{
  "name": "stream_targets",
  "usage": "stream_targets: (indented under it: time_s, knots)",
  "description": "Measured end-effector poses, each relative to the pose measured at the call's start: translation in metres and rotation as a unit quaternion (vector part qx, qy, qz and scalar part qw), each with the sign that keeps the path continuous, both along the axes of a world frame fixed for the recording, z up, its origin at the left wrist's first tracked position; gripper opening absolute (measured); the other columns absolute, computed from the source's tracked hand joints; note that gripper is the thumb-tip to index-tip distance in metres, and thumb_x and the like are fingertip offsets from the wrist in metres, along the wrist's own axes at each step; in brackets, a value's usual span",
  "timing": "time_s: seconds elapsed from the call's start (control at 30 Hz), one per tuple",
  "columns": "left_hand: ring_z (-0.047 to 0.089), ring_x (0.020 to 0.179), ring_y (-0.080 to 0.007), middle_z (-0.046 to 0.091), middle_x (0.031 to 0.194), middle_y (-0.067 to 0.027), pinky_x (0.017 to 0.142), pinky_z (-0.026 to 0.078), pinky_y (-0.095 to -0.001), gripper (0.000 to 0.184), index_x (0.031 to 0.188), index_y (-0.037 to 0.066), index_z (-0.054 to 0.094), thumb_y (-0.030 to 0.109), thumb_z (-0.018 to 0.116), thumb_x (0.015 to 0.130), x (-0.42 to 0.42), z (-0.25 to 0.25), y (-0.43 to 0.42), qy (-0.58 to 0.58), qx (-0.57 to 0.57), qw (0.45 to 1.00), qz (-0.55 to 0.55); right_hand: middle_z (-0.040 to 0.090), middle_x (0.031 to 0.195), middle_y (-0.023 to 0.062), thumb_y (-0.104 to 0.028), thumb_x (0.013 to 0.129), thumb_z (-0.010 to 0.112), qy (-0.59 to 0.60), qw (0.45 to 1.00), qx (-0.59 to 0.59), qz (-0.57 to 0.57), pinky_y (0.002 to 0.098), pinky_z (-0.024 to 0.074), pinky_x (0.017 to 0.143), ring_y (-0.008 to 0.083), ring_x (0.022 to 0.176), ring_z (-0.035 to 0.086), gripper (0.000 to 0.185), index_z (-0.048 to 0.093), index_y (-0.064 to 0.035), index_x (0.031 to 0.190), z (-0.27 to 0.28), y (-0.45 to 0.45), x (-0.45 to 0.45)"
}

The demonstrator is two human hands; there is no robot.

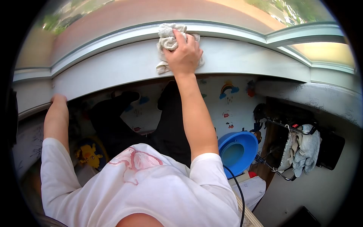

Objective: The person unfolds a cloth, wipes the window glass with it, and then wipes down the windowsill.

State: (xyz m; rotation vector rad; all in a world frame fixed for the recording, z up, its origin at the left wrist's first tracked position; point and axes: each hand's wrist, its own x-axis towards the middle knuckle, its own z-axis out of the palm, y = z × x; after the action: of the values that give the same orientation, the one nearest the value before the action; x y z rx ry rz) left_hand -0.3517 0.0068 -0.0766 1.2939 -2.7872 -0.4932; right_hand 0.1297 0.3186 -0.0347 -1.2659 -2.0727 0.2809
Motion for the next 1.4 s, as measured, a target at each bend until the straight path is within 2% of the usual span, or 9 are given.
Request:
stream_targets:
  time_s: [0.3, 0.43, 0.6, 0.73, 0.83, 0.87, 1.07, 1.27, 1.4]
  knots:
    - [0.062, 0.125, -0.0246, 0.064, 0.138, -0.0093, 0.101, 0.051, -0.0395, 0.047, 0.15, 0.014, 0.043, 0.016, 0.041, 0.103, -0.002, -0.003, -0.002, 0.01, 0.018, 1.0, 0.023, 0.069, 0.114, 0.0065, -0.03, 0.068, 0.088, 0.047, 0.998, 0.016, -0.035, 0.0483, 0.0498, 0.094, 0.0328, 0.108, 0.064, 0.053, 0.071, -0.023, 0.119, 0.001, 0.04, 0.033]
    - [0.062, 0.125, -0.0249, 0.064, 0.138, -0.0095, 0.1, 0.051, -0.0397, 0.047, 0.15, 0.014, 0.043, 0.016, 0.041, 0.103, -0.005, 0.0, 0.005, 0.013, 0.023, 0.999, 0.02, 0.07, 0.114, 0.0078, -0.03, 0.066, 0.088, 0.056, 0.985, 0.031, -0.16, 0.0509, 0.0504, 0.093, 0.0348, 0.111, 0.063, 0.059, 0.069, -0.0242, 0.122, -0.006, 0.038, 0.027]
    - [0.063, 0.124, -0.0252, 0.064, 0.137, -0.0098, 0.1, 0.052, -0.04, 0.047, 0.15, 0.014, 0.043, 0.016, 0.041, 0.103, -0.005, -0.001, 0.008, 0.001, 0.033, 0.999, 0.029, 0.064, 0.127, 0.0109, -0.05, 0.074, 0.08, -0.048, 0.984, -0.036, -0.167, 0.0547, 0.046, 0.1, 0.0346, 0.119, 0.06, 0.07, 0.063, -0.0282, 0.137, 0.008, 0.025, 0.023]
    - [0.063, 0.124, -0.0254, 0.064, 0.137, -0.0099, 0.1, 0.052, -0.0401, 0.047, 0.15, 0.014, 0.043, 0.016, 0.041, 0.103, -0.006, -0.003, 0.016, -0.005, 0.04, 0.999, 0.033, 0.068, 0.125, 0.0149, -0.063, 0.083, 0.067, 0.058, 0.982, -0.168, -0.071, 0.0524, 0.0416, 0.107, 0.0333, 0.121, 0.062, 0.063, 0.071, -0.0195, 0.128, 0.026, 0.028, 0.04]
    - [0.063, 0.124, -0.0254, 0.065, 0.137, -0.01, 0.099, 0.052, -0.0404, 0.047, 0.15, 0.014, 0.043, 0.017, 0.041, 0.103, 0.003, -0.015, 0.026, -0.023, 0.047, 0.998, 0.038, 0.071, 0.123, 0.0162, -0.055, 0.085, 0.071, 0.059, 0.96, -0.248, -0.113, 0.0347, 0.049, 0.098, 0.0288, 0.111, 0.067, 0.063, 0.071, -0.0076, 0.127, 0.051, 0.043, 0.038]
    - [0.064, 0.123, -0.0254, 0.065, 0.137, -0.01, 0.099, 0.053, -0.0405, 0.047, 0.149, 0.014, 0.044, 0.017, 0.041, 0.103, 0.005, -0.017, 0.027, -0.028, 0.047, 0.998, 0.04, 0.074, 0.111, 0.0164, -0.051, 0.085, 0.073, 0.076, 0.955, -0.241, -0.158, 0.0345, 0.0495, 0.095, 0.0276, 0.103, 0.068, 0.058, 0.075, -0.0016, 0.115, 0.061, 0.042, 0.031]
    - [0.064, 0.122, -0.0255, 0.066, 0.136, -0.01, 0.098, 0.053, -0.0409, 0.047, 0.149, 0.014, 0.045, 0.017, 0.041, 0.103, -0.007, -0.014, 0.022, -0.031, 0.038, 0.997, 0.053, 0.073, 0.106, 0.0236, -0.052, 0.078, 0.079, 0.223, 0.906, -0.297, -0.204, 0.0397, 0.0523, 0.094, 0.0357, 0.104, 0.069, 0.062, 0.068, 0.0055, 0.099, 0.002, 0.11, 0.033]
    - [0.065, 0.121, -0.0256, 0.066, 0.135, -0.01, 0.097, 0.054, -0.0415, 0.046, 0.148, 0.014, 0.046, 0.018, 0.041, 0.103, -0.034, -0.026, 0.004, -0.036, 0.041, 0.997, 0.049, 0.072, 0.106, 0.0218, -0.063, 0.072, 0.082, 0.035, 0.949, -0.25, -0.188, 0.0402, 0.0536, 0.093, 0.0346, 0.101, 0.069, 0.078, 0.065, 0.0045, 0.107, 0.015, 0.09, 0.023]
    - [0.065, 0.121, -0.0259, 0.065, 0.136, -0.0105, 0.097, 0.054, -0.0418, 0.046, 0.148, 0.012, 0.046, 0.017, 0.04, 0.103, -0.046, -0.049, -0.018, 0.028, 0.103, 0.994, 0.039, 0.071, 0.096, 0.0141, -0.067, 0.071, 0.083, -0.069, 0.953, -0.271, -0.118, 0.0357, 0.0548, 0.081, 0.0255, 0.086, 0.069, 0.074, 0.064, 0.0009, 0.092, 0.039, 0.068, 0.019]
